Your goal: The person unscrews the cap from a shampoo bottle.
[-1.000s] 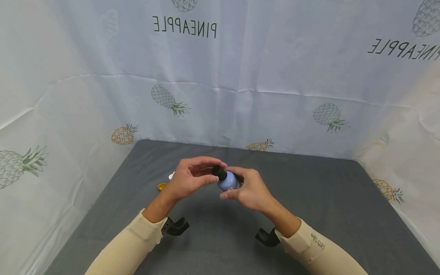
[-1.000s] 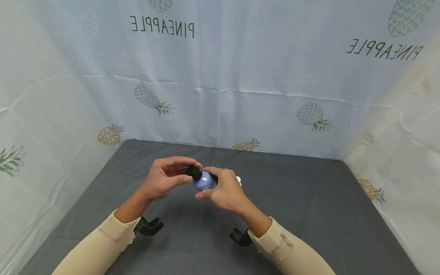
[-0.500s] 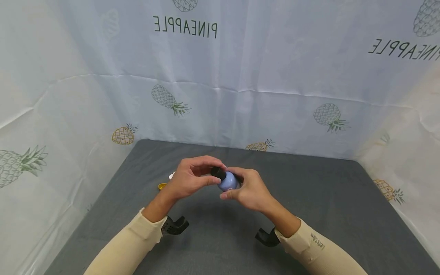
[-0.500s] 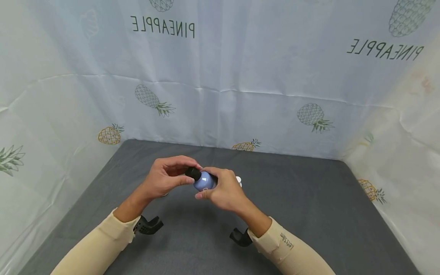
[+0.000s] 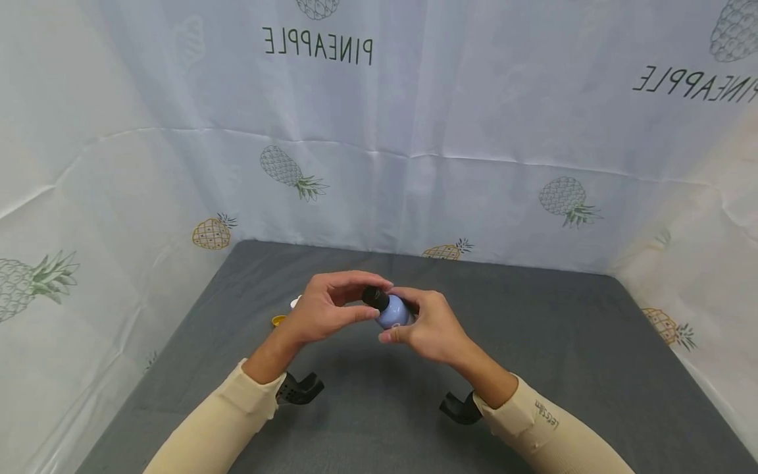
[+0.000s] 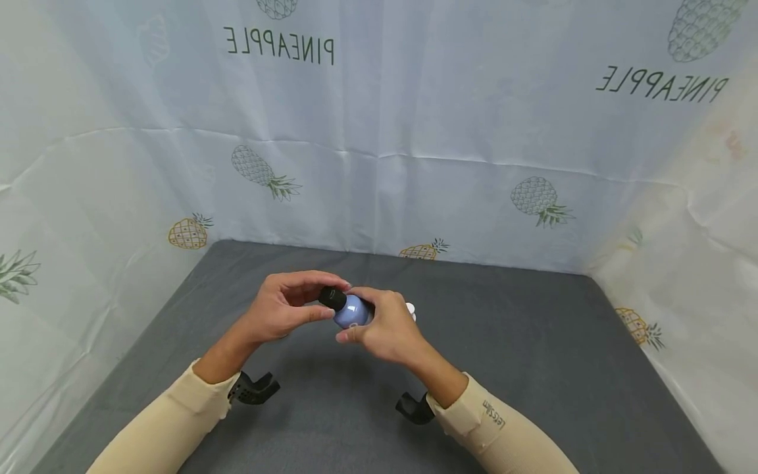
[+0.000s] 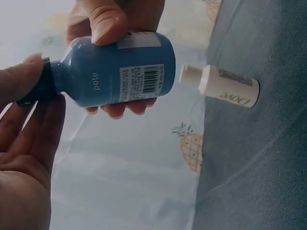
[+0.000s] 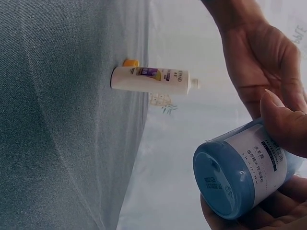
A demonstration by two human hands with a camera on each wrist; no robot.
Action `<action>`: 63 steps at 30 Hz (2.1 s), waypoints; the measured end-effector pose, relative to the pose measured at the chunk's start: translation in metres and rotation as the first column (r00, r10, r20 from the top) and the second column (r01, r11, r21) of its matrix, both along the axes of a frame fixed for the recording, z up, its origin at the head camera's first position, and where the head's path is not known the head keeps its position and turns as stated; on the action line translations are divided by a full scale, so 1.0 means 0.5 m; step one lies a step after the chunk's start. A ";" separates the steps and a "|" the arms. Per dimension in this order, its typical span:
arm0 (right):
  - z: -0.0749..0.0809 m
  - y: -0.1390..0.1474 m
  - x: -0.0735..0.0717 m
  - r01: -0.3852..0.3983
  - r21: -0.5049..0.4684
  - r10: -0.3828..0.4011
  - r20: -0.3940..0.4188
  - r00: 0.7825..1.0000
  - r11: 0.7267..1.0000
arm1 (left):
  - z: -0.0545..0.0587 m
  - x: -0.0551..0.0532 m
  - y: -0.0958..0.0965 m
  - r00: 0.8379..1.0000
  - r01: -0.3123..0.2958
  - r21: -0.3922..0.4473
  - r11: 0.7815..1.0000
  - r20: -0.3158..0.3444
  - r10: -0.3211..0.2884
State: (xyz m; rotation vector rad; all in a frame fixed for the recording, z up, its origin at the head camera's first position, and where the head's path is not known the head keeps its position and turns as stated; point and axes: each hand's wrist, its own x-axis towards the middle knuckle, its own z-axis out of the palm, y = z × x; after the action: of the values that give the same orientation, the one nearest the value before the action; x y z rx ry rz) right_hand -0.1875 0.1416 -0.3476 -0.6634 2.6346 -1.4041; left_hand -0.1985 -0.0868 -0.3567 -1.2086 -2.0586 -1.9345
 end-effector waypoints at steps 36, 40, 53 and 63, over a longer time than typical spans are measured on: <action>-0.002 0.002 0.004 -0.028 -0.007 0.028 0.021 0.999 1.000 | 0.048 0.006 -0.009 0.983 -0.159 -0.292 0.943 -0.133 0.125; -0.003 0.003 0.004 -0.023 -0.013 0.024 0.035 0.999 1.000 | 0.059 0.007 -0.009 0.976 -0.201 -0.349 0.915 -0.148 0.159; -0.007 0.006 0.005 -0.026 -0.002 0.026 0.041 0.999 1.000 | 0.092 0.005 -0.008 0.956 -0.211 -0.443 0.871 -0.278 0.091; -0.007 0.006 0.004 -0.013 -0.004 0.013 0.049 0.999 1.000 | 0.112 0.008 -0.012 0.957 -0.240 -0.542 0.806 -0.270 0.104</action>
State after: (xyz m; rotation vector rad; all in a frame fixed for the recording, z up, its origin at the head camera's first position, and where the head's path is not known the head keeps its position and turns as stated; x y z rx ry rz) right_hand -0.1857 0.1444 -0.3510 -0.6368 2.5860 -1.4039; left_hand -0.1947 -0.0927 -0.3009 -1.1941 -2.5933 -1.0536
